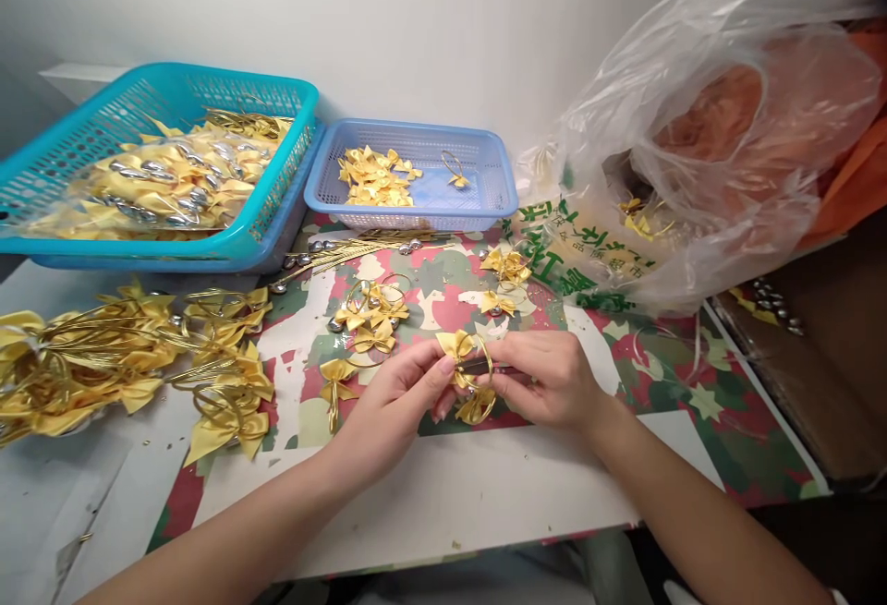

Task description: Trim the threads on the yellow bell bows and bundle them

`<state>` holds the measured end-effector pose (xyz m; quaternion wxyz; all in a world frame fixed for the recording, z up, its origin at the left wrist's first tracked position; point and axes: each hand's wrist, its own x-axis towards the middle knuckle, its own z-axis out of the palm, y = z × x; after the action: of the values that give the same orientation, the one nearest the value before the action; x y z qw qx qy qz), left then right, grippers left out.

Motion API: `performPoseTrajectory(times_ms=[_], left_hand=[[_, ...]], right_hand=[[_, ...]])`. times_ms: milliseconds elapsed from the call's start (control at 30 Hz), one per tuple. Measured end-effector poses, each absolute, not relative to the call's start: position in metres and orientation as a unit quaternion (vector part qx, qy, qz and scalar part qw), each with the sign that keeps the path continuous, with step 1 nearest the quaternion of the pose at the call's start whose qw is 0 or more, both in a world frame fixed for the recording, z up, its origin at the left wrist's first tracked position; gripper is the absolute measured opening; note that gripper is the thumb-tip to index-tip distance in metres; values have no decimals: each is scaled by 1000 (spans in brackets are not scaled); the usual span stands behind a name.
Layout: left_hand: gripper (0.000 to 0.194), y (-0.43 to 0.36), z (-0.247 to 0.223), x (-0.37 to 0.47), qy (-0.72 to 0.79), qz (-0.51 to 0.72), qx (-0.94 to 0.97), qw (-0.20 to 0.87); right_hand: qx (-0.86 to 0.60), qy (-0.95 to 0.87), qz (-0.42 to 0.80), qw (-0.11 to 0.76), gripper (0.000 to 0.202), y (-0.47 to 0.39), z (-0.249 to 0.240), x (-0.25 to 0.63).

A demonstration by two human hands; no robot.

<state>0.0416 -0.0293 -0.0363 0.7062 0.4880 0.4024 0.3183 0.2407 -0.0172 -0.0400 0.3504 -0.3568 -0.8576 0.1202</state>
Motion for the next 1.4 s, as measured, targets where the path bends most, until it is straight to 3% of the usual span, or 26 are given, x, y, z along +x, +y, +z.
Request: performPoseTrajectory(times_ms=[267,533,767,900,1067,1200,1400], left_hand=[[32,-28,-37,40,409,311,505,694],[29,-32,-36,38,427,302,567,636],[24,-33,-33,40,404,278,653,576],[26,-33,-31,41,413,272,649,579],[28,-33,-31,41,407,285,617,610],[28,-32,-34,40,385,297,532,694],[23,-31,-39,39,345,302,460,760]], right_hand=[[-355,-853,150,352,21,-16,-41,243],[-411,-785,284,368,23,-15,-40,256],[-431,-785,131,425,16,-22,-44,230],[-422,-760,121,479,17,-25,-46,227],[-341,-758,203,518,3,-28,-45,224],[-288,-771,221,523,18,-29,-48,218],[-278,-772,247,516,22,-31,-55,214]])
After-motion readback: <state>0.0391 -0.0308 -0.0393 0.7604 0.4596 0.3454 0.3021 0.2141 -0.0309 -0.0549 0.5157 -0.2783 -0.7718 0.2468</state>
